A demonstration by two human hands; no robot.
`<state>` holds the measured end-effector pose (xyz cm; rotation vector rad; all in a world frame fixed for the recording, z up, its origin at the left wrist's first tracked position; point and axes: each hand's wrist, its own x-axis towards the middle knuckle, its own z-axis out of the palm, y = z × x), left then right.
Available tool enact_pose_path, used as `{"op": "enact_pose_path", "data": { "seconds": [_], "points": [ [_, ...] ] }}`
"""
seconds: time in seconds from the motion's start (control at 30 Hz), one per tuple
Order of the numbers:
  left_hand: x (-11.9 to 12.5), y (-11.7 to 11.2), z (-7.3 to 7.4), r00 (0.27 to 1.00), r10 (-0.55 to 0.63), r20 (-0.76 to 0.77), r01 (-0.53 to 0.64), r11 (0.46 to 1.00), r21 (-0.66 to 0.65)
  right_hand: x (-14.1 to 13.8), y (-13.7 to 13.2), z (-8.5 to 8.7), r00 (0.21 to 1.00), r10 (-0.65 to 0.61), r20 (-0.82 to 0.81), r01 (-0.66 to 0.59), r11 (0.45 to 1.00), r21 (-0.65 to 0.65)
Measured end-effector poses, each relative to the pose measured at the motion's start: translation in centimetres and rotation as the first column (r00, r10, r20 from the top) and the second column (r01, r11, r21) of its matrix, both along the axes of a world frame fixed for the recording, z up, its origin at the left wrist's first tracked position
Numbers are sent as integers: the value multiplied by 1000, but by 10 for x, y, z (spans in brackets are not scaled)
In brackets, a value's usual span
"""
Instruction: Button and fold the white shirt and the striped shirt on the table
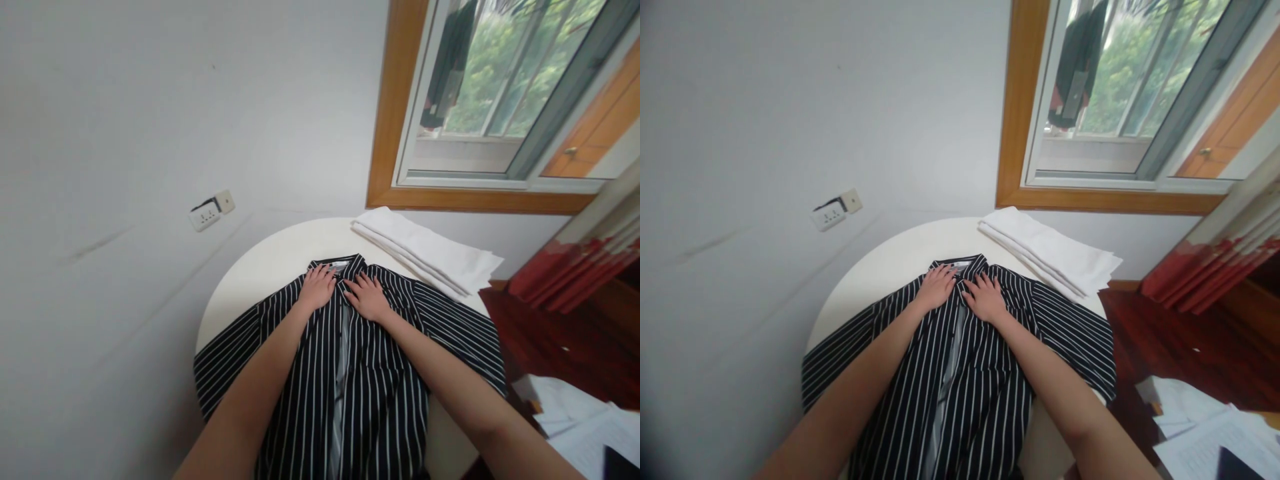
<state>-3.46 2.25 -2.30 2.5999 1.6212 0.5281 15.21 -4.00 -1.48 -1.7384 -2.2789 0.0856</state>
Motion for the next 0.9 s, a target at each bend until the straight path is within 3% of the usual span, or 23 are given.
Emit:
{"op": "enact_pose_path", "data": {
  "seconds": [0.27,0.43,0.53,0.67,0.83,0.9],
  "points": [
    [-1,30,9,1000,16,-26,-16,999,-34,-5,26,7,1000,-5,21,6,999,-45],
    [9,9,30,994,69,80,-79,988,132,-6,36,6,1000,-8,16,9,999,-47],
    [12,-9,38,984,121,132,-134,986,96,-7,40,6,1000,6,10,-6,999,-47],
    [8,-25,29,988,106,110,-101,994,-46,-7,43,11,999,12,-38,-13,999,-35],
    [3,-36,15,983,127,133,-117,990,-74,-4,31,27,974,61,-218,-31,990,139],
    [2,-39,14,981,118,157,-108,992,-71,-3,19,32,957,63,-284,-20,988,152]
  ]
}}
